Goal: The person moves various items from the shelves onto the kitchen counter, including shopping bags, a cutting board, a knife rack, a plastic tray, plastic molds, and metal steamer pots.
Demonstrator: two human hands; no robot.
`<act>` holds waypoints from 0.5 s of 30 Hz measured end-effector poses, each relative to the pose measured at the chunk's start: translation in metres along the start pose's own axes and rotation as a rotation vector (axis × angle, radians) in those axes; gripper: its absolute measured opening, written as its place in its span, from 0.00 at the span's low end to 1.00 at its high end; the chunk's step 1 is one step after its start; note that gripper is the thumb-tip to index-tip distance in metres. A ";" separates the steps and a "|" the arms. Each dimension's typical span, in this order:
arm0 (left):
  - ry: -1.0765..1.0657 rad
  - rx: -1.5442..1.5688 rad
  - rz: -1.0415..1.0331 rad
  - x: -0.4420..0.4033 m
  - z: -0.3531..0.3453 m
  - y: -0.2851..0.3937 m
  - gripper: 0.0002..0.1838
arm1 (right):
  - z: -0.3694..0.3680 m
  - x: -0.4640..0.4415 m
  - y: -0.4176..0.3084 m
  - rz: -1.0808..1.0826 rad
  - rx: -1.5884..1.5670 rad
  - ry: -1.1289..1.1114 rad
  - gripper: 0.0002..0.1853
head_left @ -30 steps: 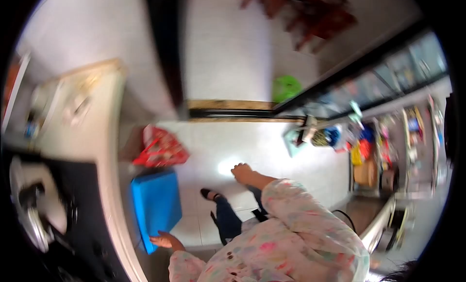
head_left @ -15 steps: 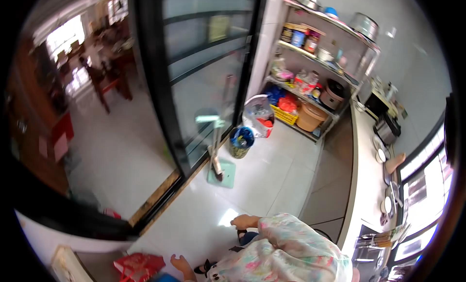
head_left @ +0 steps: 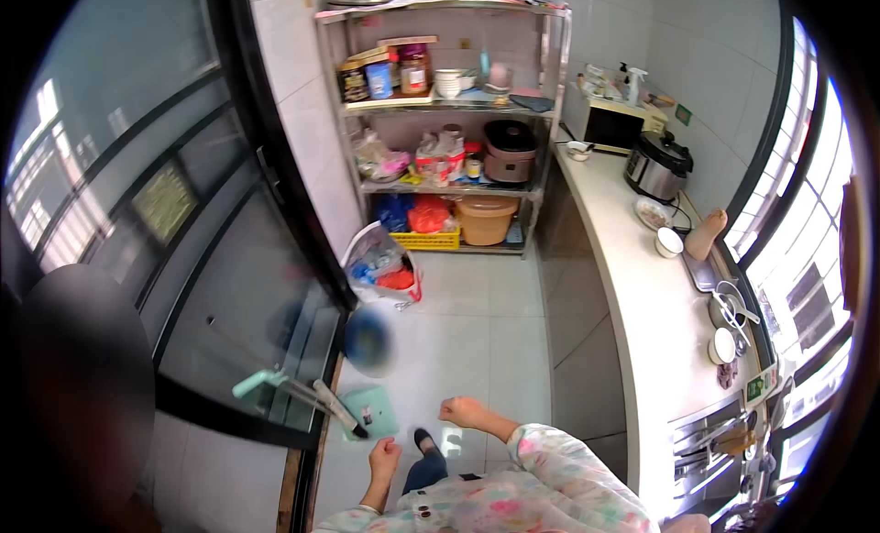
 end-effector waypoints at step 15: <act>-0.043 0.204 -0.343 -0.461 -0.163 0.338 0.16 | 0.318 -0.224 0.112 -0.140 -0.056 0.351 0.14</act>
Point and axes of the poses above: each hand's wrist, its own x-axis away from the middle knuckle, its own z-axis out of the back of the hand, y = z × x, the point moved 9 cm from there along -x, towards the middle knuckle, and after that the axes turned 7 degrees about y, right-handed, at the moved point
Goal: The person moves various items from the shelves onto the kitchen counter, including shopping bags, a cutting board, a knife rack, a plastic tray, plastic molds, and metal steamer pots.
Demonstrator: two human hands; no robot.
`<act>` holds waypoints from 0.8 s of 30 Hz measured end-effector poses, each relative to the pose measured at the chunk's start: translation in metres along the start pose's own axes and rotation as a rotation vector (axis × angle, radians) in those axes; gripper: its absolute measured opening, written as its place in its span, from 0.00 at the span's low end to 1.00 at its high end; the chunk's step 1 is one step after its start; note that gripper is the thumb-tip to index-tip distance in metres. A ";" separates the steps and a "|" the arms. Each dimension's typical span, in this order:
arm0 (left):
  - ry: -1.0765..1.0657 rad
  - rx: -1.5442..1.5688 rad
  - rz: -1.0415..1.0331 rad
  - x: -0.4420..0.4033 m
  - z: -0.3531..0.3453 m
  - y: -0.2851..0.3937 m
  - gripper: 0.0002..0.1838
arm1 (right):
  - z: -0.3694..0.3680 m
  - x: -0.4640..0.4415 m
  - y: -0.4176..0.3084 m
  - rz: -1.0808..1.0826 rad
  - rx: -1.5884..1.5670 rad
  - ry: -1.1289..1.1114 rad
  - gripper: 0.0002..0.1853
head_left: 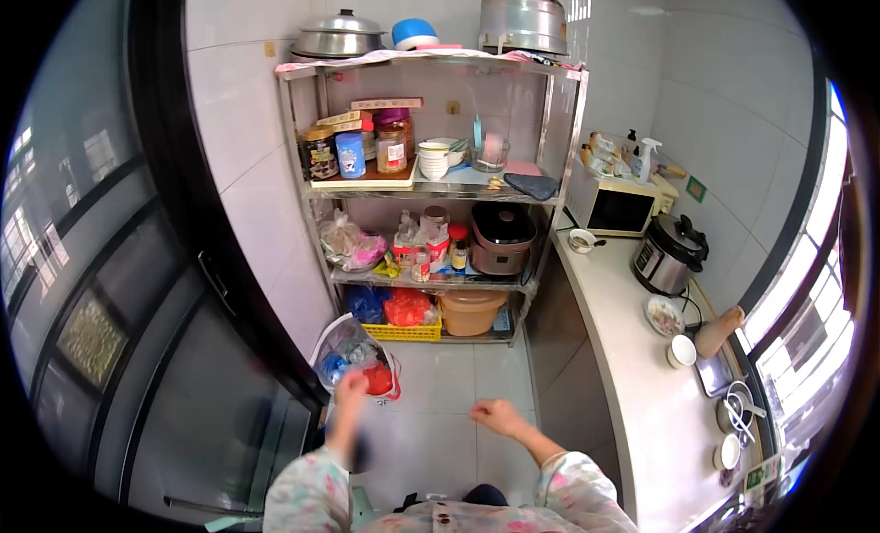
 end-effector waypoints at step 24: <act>0.602 0.260 -1.171 -0.412 -0.218 0.665 0.16 | 0.689 -0.384 -0.057 0.457 0.396 1.324 0.16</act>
Point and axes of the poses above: each hand's wrist, its own x-axis away from the middle knuckle, its own z-axis out of the back of the hand, y = z × x, the point moved 9 cm from there along -x, towards the middle knuckle, and after that the axes turned 7 degrees about y, right-handed, at the moved point
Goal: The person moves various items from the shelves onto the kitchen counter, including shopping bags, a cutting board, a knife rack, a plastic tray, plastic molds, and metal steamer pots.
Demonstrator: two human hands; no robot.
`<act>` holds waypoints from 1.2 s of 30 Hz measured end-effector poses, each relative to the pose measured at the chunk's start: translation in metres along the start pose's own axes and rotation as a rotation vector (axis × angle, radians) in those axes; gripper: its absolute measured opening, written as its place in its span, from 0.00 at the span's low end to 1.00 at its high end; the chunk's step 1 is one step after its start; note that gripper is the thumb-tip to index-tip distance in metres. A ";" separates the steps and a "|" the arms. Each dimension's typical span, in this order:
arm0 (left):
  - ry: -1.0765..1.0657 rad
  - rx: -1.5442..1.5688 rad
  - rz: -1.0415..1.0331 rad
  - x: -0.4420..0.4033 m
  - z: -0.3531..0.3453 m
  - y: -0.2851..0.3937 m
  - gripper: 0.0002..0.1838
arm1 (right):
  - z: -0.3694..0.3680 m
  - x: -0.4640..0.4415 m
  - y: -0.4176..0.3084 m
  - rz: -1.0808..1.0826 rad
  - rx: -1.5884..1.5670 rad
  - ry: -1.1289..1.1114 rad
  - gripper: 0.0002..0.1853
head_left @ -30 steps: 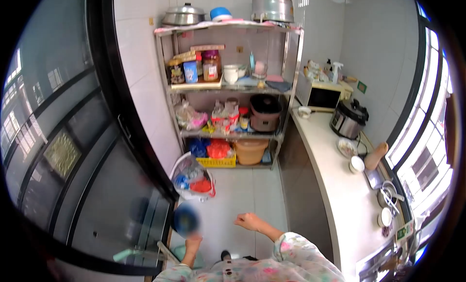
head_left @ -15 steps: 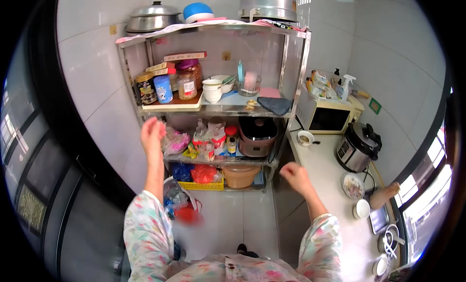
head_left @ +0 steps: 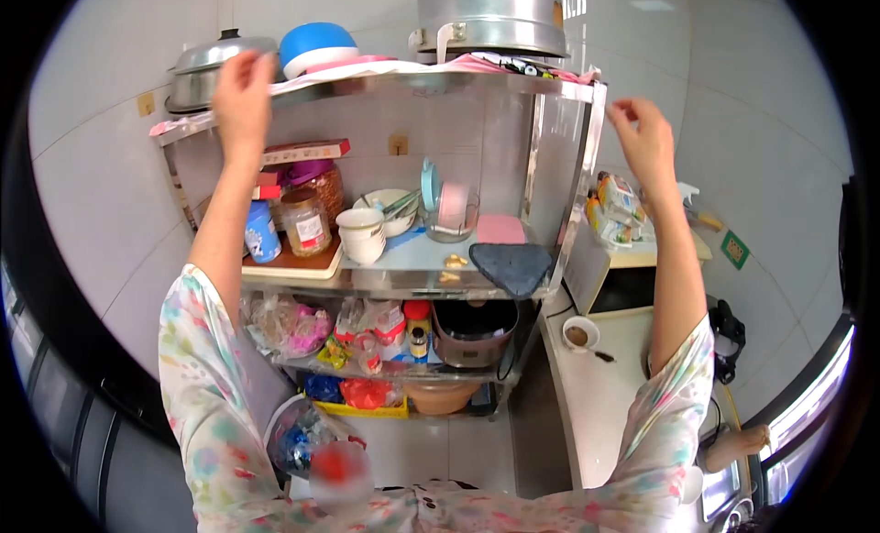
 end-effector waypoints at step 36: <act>-0.138 -0.670 -0.460 0.043 -0.318 0.033 0.36 | -0.172 -0.173 0.006 0.465 0.367 0.315 0.28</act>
Point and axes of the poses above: each hand's wrist, its own x-axis away from the middle knuckle, its own z-axis out of the back of the hand, y = z × x, the point moved 9 cm from there along -x, towards the middle knuckle, and after that the axes turned 7 degrees about y, right-handed, at the moved point
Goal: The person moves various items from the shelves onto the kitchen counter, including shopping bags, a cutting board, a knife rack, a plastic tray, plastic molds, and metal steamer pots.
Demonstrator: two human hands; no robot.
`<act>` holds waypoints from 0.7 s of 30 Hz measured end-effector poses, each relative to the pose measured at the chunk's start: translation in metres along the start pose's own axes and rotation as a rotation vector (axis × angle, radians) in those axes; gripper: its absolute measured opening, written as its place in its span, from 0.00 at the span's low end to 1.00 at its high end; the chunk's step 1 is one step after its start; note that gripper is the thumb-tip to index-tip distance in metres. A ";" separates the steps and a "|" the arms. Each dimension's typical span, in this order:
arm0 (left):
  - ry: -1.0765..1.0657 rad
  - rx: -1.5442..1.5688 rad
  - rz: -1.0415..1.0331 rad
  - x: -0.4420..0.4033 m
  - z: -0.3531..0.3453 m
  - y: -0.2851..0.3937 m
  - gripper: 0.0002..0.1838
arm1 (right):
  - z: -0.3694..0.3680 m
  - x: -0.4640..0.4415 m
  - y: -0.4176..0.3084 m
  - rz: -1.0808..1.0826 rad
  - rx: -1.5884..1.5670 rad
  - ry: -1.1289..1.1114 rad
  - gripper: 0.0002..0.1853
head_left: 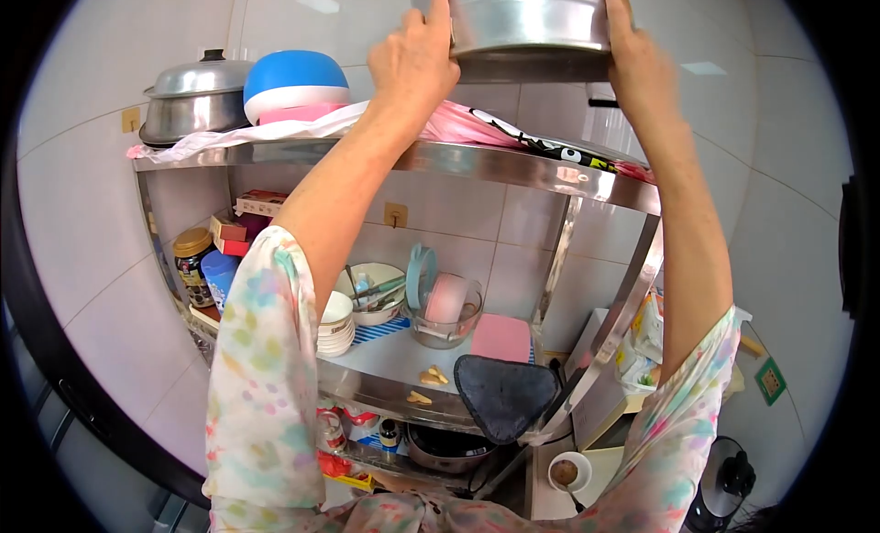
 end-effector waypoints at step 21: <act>0.392 0.741 0.703 -0.042 0.055 -0.108 0.32 | 0.033 0.047 -0.027 -0.048 -0.571 -0.230 0.17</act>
Point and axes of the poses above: each hand's wrist, its own x-axis away from the middle knuckle, its own z-axis out of the back of the hand, y = z × x, the point moved 9 cm from there along -x, towards the middle knuckle, and after that the axes turned 7 degrees about y, right-handed, at the moved point
